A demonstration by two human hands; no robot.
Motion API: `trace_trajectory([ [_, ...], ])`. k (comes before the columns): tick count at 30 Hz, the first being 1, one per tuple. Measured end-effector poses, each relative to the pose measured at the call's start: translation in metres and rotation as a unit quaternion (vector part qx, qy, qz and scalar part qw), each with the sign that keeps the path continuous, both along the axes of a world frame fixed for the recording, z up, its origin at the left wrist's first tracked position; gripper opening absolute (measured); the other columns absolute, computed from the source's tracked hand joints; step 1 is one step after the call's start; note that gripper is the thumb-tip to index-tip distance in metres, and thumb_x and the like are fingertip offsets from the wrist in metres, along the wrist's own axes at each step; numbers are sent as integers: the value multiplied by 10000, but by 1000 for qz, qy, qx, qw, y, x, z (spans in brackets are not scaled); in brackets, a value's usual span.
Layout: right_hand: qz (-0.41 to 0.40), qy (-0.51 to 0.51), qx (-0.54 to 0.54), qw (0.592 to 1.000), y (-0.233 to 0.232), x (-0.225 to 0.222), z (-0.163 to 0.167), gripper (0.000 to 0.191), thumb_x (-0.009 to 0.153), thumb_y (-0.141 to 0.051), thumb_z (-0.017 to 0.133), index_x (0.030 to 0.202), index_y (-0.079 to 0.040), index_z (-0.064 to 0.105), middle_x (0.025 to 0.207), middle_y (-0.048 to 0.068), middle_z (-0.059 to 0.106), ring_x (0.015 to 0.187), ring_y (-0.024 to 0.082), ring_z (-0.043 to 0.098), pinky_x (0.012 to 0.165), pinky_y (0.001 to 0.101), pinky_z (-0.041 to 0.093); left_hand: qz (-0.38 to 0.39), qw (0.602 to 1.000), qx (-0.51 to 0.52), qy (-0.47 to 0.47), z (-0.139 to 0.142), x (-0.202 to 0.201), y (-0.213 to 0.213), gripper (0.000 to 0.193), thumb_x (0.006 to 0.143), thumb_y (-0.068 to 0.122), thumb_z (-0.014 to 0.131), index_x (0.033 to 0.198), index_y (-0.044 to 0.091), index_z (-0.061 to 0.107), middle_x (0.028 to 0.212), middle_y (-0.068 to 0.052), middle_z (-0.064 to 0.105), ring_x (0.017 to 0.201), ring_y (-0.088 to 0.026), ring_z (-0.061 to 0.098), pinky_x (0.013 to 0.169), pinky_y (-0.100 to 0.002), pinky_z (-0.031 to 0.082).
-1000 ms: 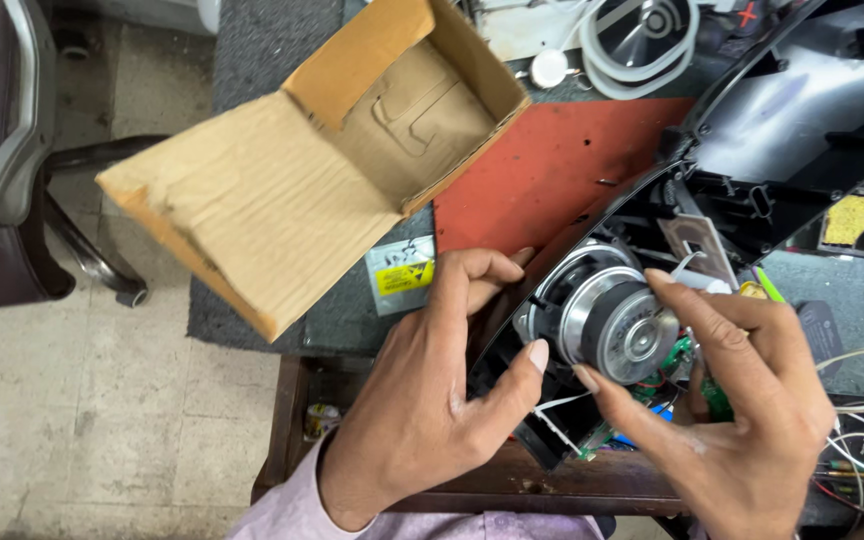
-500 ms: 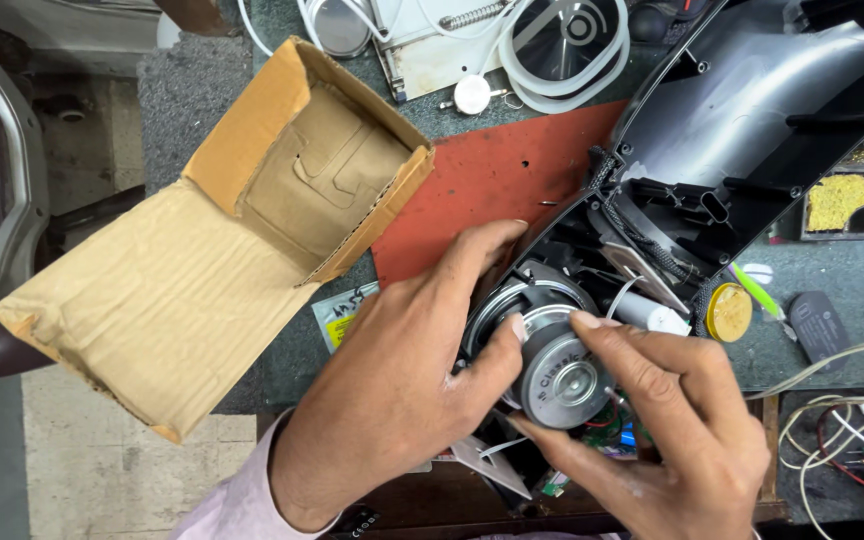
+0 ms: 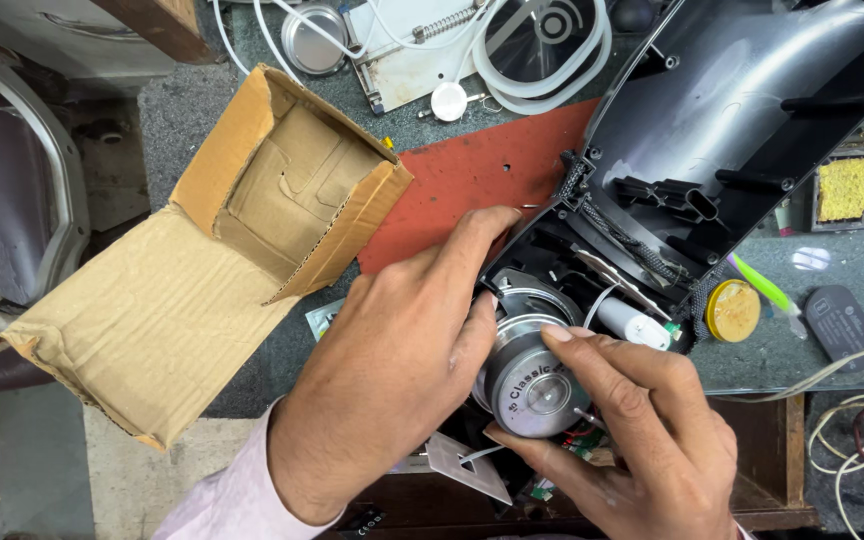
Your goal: The person works on a disassembled electronic device, using a soldering iron to attach wires to a circuit board and a speaker. They then connect a USB cable to the board, causing LEDs to light up, and apply a substance from a small container to the board with a tool.
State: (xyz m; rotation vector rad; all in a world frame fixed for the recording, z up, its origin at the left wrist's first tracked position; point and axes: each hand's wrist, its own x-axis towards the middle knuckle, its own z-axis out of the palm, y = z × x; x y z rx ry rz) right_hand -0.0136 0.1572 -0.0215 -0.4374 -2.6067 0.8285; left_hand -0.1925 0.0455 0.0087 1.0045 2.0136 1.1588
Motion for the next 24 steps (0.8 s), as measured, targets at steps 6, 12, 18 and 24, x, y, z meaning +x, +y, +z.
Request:
trace_trajectory([
  [6, -11, -9, -17, 1000, 2, -1, 4, 749, 588, -302, 976, 1245, -86, 688, 1133, 92, 675, 970, 196, 726, 824, 317, 612, 10, 999, -18, -40, 0, 2, 1, 465, 952, 53, 523, 1417, 59, 503, 980, -182, 764, 853, -348, 764, 748, -469, 571],
  [12, -25, -10, -41, 999, -2, -6, 11, 740, 580, -252, 954, 1242, -64, 684, 1147, 97, 671, 1041, 217, 711, 886, 331, 600, 16, 1000, 18, -12, -3, 5, -4, 474, 957, 49, 513, 1430, 33, 503, 1085, -201, 752, 897, -362, 756, 784, -463, 574],
  [18, -59, -9, -30, 998, -9, -10, 15, 729, 563, -212, 973, 1212, -41, 687, 1113, 111, 680, 1027, 221, 712, 879, 336, 597, 18, 998, 55, -10, -7, 4, -11, 469, 946, 40, 516, 1413, -3, 505, 1139, -226, 729, 949, -380, 736, 826, -465, 560],
  [24, -71, -18, -21, 997, -15, -9, 17, 686, 546, -196, 971, 1158, -40, 702, 1098, 123, 683, 1035, 235, 732, 895, 347, 620, 10, 999, 46, -18, -10, 3, -16, 525, 935, 25, 532, 1457, -9, 494, 1136, -232, 732, 959, -386, 736, 818, -460, 569],
])
